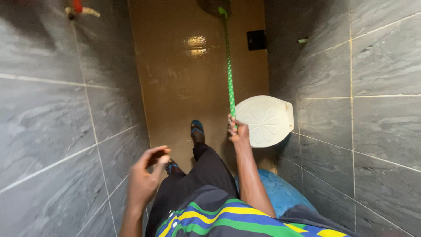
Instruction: The person mops the tiled floor using a mop, moving the tool across the wet surface around a bucket and a barrel.
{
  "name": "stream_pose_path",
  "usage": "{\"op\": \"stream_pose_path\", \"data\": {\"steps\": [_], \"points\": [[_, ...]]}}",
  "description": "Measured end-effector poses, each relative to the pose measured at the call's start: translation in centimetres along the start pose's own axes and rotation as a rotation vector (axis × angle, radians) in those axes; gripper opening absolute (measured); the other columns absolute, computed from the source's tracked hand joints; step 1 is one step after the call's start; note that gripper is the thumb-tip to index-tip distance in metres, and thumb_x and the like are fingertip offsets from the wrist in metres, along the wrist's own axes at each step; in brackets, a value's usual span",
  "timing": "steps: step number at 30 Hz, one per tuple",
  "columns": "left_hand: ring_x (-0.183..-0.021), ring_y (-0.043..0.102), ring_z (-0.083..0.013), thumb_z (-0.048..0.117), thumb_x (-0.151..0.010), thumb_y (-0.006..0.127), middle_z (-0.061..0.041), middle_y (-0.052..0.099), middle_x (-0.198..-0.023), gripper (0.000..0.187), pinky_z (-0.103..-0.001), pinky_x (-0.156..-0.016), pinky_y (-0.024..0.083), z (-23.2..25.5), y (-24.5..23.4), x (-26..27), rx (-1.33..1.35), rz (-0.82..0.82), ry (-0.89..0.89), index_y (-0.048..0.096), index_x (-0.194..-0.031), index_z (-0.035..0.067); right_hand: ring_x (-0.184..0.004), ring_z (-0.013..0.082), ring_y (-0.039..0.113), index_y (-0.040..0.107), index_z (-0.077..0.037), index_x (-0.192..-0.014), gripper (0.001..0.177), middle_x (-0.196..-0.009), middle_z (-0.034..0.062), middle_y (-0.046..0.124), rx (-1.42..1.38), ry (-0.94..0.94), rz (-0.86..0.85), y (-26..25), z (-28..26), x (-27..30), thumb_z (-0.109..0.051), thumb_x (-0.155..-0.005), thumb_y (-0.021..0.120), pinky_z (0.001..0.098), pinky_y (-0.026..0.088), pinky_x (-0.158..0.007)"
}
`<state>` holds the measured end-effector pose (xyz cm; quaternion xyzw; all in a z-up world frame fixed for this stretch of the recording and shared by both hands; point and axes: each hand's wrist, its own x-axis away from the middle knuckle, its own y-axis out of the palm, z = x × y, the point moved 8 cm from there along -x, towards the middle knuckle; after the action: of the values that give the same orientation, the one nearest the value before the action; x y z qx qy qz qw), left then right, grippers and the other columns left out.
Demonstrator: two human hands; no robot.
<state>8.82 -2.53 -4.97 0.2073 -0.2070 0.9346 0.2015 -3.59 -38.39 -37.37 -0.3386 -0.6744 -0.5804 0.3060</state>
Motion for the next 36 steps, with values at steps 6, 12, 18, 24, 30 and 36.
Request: {"op": "stream_pose_path", "data": {"steps": [6, 12, 18, 24, 30, 36], "points": [[-0.13, 0.083, -0.0234, 0.029, -0.102, 0.083, -0.006, 0.09, -0.136, 0.04, -0.04, -0.107, 0.063, 6.6, 7.2, -2.9, -0.164, -0.298, 0.16, 0.084, -0.138, 0.01, -0.047, 0.0124, 0.045, 0.074, -0.002, -0.122, 0.022, -0.073, 0.0042, 0.062, 0.091, -0.256, -0.081, 8.6, -13.3, -8.3, -0.014, -0.118, 0.056, 0.0268, 0.035, -0.041], [-0.129, 0.086, -0.0212, 0.028, -0.106, 0.079, -0.006, 0.092, -0.134, 0.038, -0.038, -0.113, 0.063, 4.2, 3.2, -2.7, -0.102, -0.127, -0.006, 0.084, -0.139, 0.01, -0.047, 0.0106, 0.043, 0.061, -0.012, -0.11, 0.016, -0.069, -0.0002, 0.058, 0.726, -0.286, 0.199, 17.7, -20.3, -15.6, -0.015, -0.119, 0.048, 0.0304, 0.034, -0.041], [-0.129, 0.083, -0.0197, 0.02, -0.109, 0.074, -0.009, 0.092, -0.135, 0.039, -0.037, -0.113, 0.061, -3.3, -2.4, -0.4, 0.004, 0.081, -0.183, 0.08, -0.144, 0.004, -0.048, 0.0189, 0.061, 0.052, -0.003, -0.121, 0.014, -0.066, 0.0061, 0.065, 1.531, -0.148, 0.299, 18.6, -17.0, -16.1, -0.017, -0.119, 0.05, 0.0368, 0.04, -0.041], [-0.13, 0.082, -0.0167, 0.02, -0.109, 0.074, -0.01, 0.091, -0.136, 0.039, -0.036, -0.115, 0.059, -7.0, -1.8, -0.5, 0.071, 0.051, -0.27, 0.08, -0.144, 0.003, -0.053, 0.0258, 0.068, 0.005, 0.012, -0.168, 0.089, -0.074, 0.0142, 0.072, 1.67, -0.171, 0.22, 12.1, -14.7, -11.4, -0.005, -0.105, 0.064, 0.0403, 0.056, -0.044], [-0.131, 0.081, -0.0183, 0.022, -0.109, 0.075, -0.012, 0.09, -0.139, 0.043, -0.036, -0.116, 0.059, -10.0, -1.1, -0.5, 0.208, 0.033, -0.23, 0.078, -0.146, 0.002, -0.052, 0.0263, 0.058, -0.001, -0.009, -0.183, 0.107, -0.072, 0.0162, 0.063, 1.637, -0.061, 0.103, 5.5, -11.4, -4.8, 0.005, -0.099, 0.063, 0.0423, 0.048, -0.044], [-0.134, 0.079, -0.0199, 0.021, -0.109, 0.076, -0.013, 0.089, -0.138, 0.044, -0.036, -0.116, 0.057, -21.2, -4.7, 7.6, 0.324, 0.294, -0.369, 0.077, -0.149, 0.003, -0.052, 0.0212, 0.058, 0.021, -0.024, -0.185, 0.094, -0.075, 0.0111, 0.068, 1.749, 0.146, 0.148, 1.5, -10.4, 5.4, -0.007, -0.107, 0.069, 0.0391, 0.048, -0.045]]}}
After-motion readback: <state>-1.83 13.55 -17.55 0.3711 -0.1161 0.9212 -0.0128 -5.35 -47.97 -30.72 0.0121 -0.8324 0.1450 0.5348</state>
